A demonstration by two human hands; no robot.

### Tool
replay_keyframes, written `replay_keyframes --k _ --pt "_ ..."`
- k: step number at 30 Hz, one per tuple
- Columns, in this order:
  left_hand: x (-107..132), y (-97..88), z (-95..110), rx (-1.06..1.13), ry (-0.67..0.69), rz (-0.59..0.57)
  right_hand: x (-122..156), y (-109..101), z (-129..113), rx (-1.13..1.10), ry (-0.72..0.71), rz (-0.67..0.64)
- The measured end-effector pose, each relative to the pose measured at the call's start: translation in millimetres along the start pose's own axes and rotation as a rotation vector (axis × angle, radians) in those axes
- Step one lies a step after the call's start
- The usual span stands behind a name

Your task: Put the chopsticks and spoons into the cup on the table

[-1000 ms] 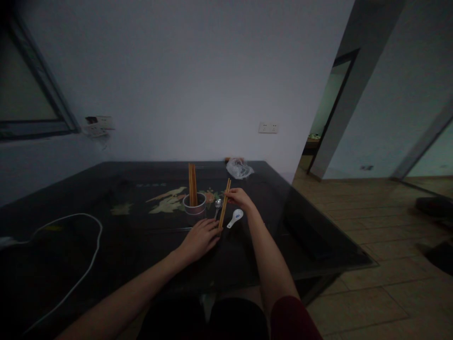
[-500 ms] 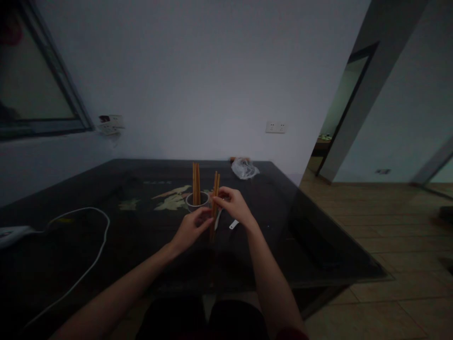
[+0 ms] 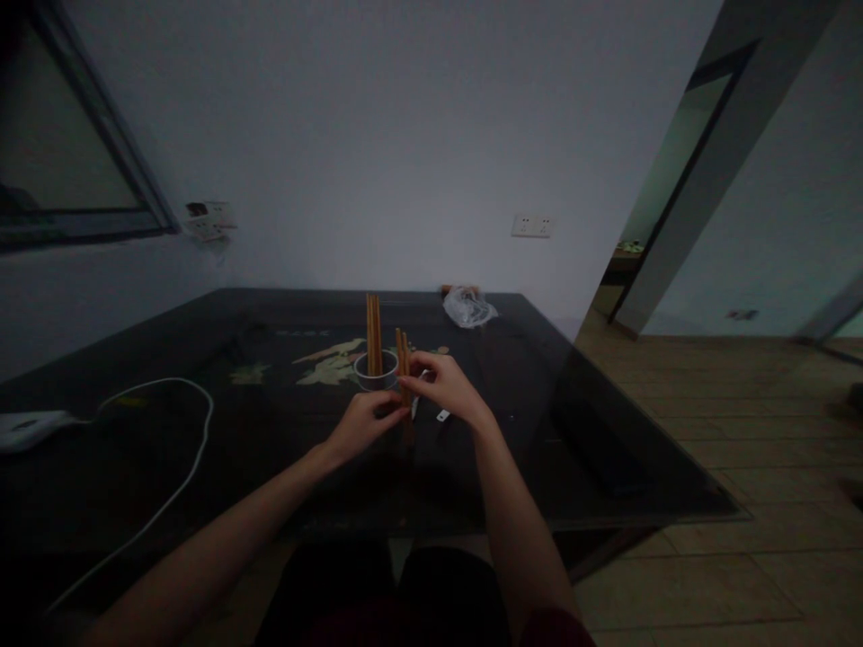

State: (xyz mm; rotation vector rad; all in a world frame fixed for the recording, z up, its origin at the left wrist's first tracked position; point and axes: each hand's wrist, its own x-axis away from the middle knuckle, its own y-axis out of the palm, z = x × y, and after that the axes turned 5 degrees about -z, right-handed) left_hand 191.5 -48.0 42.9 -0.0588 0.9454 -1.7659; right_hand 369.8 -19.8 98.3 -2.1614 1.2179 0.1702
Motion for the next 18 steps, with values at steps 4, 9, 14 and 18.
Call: replay_keyframes --k 4,9,14,18 --pt "0.2 2.2 1.0 -0.001 -0.013 -0.019 2.5 -1.6 -2.0 0.004 0.017 0.015" --pt "1.0 4.6 1.3 -0.019 -0.011 -0.014 6.2 -1.3 -3.7 -0.01 0.041 0.045" --pt "1.5 6.4 -0.5 -0.026 -0.009 -0.001 8.4 0.7 -1.9 -0.083 0.074 0.078" --pt "2.0 7.3 0.9 -0.031 -0.003 0.0 10.2 2.8 -0.9 -0.094 0.091 0.111"
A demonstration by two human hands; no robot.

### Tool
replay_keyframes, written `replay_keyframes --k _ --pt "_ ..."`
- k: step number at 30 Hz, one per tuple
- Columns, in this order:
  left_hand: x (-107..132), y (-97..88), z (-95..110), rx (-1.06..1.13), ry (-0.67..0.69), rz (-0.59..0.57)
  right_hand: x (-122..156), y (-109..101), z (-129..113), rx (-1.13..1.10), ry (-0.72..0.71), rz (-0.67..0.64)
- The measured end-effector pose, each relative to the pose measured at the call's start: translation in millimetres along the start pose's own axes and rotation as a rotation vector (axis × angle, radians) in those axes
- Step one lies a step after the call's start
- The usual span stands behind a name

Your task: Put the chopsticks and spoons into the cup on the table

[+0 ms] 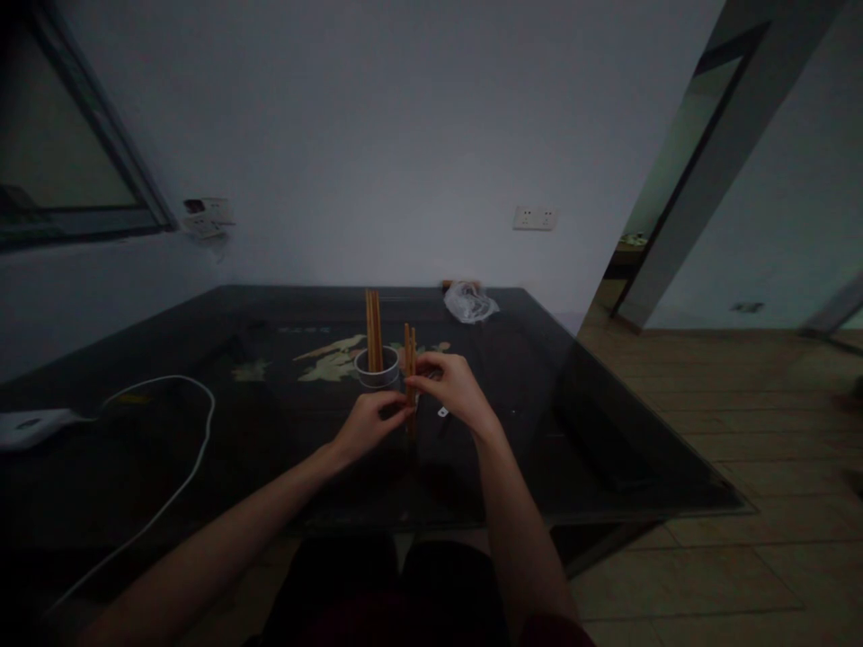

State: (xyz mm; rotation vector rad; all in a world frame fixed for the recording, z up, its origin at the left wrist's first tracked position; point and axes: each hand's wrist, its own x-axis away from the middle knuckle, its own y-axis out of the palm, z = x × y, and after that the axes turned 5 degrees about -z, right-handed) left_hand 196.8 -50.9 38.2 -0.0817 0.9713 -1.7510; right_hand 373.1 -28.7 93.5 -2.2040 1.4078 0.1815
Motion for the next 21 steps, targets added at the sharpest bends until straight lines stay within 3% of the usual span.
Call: replay_keyframes --k 21 --pt "1 -0.6 4 0.046 -0.033 -0.022 10 12 2 -0.036 0.065 0.184"
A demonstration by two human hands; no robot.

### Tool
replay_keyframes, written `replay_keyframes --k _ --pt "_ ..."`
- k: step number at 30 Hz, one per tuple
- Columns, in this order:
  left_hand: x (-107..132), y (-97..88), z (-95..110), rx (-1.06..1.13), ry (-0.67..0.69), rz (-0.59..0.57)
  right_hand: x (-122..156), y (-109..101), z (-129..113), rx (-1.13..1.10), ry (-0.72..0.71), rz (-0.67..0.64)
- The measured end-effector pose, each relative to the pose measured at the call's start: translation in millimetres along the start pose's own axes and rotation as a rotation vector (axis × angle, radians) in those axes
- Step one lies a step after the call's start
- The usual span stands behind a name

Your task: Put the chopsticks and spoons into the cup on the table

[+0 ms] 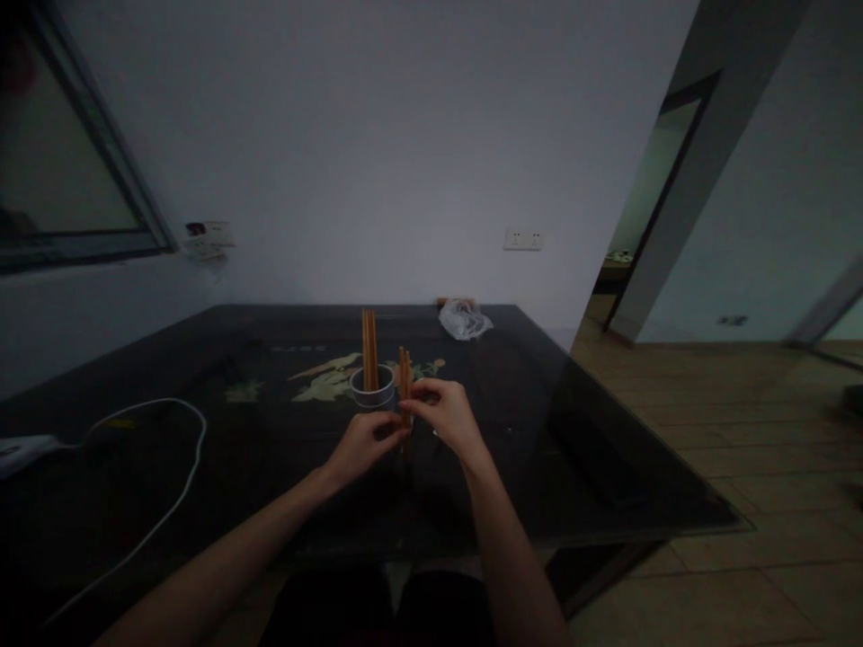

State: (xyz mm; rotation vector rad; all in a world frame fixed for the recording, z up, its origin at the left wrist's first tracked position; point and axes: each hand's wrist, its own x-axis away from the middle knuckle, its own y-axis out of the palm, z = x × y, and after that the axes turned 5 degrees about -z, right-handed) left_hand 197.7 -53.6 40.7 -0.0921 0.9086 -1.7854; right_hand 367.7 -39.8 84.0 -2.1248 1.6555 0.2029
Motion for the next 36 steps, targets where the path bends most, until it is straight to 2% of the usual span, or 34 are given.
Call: replay_keyframes --k 8,12,14,18,22,25,28,32,36 --pt "0 -0.9 -1 -0.003 -0.004 -0.03 2 3 -3 0.04 -0.04 0.021" --pt "-1 -8.8 -1 -0.057 0.037 -0.052 1 2 -4 0.11 -0.056 0.035" --pt "-2 -19.0 0 -0.096 0.057 0.022 0 1 -2 0.131 -0.054 0.041" --pt "-6 -48.2 -5 -0.129 0.112 0.299 -2 -2 0 0.133 -0.046 0.043" --pt "-10 -63.5 -36 -0.077 0.106 0.485 -6 -4 -8 0.131 -0.052 0.065" --pt "-11 -54.2 -70 0.056 -0.02 0.487 -12 -8 -21 0.097 -0.072 0.111" --pt "-13 -34.6 -92 0.215 -0.079 0.387 -20 -13 -38 0.019 -0.115 0.146" --pt "-15 -12.8 -100 0.336 -0.03 0.307 -37 -21 -57 -0.07 -0.19 0.217" --pt "-16 -6.8 -101 0.353 -0.084 0.323 -61 -20 -65 -0.11 -0.257 0.263"
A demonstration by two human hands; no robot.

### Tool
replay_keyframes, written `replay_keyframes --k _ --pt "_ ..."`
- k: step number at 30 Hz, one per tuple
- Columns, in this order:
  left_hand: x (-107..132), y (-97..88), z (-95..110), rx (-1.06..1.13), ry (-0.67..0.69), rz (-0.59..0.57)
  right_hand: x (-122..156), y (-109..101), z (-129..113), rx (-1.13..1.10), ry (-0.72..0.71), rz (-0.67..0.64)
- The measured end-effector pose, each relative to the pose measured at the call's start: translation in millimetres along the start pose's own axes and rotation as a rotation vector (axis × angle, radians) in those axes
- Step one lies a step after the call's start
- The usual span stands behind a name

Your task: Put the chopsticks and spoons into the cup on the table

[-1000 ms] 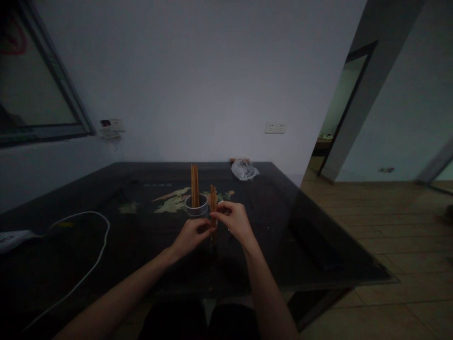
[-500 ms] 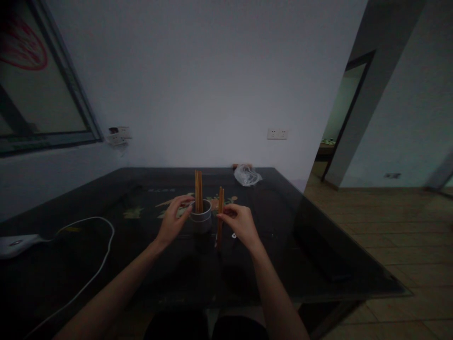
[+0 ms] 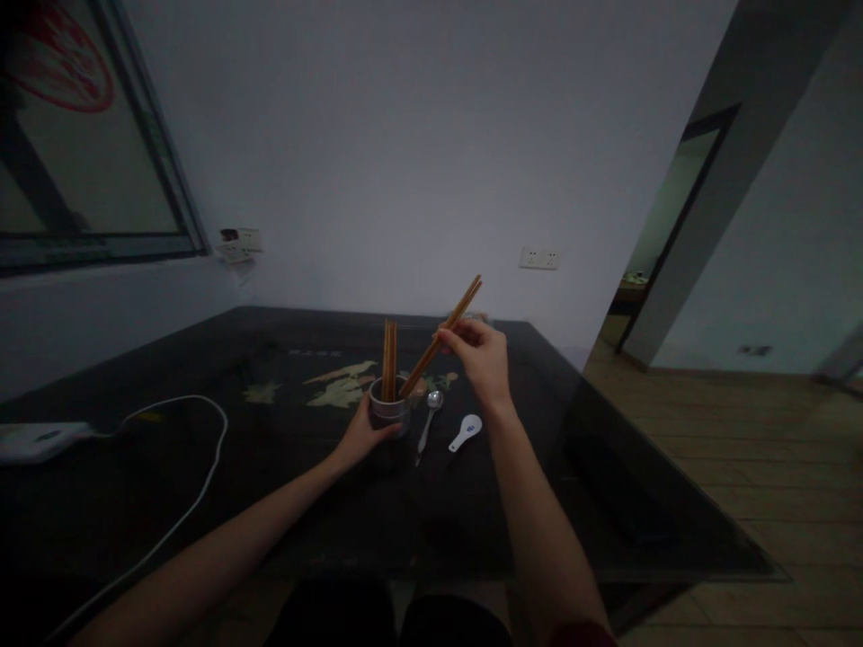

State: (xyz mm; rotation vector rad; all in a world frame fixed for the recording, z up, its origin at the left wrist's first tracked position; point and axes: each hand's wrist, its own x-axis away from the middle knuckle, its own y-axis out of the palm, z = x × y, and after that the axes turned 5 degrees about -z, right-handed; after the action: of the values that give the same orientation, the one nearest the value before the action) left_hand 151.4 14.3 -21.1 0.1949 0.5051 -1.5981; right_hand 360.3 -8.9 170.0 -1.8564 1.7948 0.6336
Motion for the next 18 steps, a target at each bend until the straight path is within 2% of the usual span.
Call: replay_keyframes --k 4,10,18 --pt "-1 -2.8 1 0.013 -0.026 0.0 -21 17 19 0.064 -0.006 -0.089" --pt "-2 -3.3 3 -0.015 -0.058 0.002 -34 43 66 0.192 0.096 -0.213" --pt "-3 -2.1 -2 0.004 -0.078 0.001 -36 54 102 0.273 0.241 -0.266"
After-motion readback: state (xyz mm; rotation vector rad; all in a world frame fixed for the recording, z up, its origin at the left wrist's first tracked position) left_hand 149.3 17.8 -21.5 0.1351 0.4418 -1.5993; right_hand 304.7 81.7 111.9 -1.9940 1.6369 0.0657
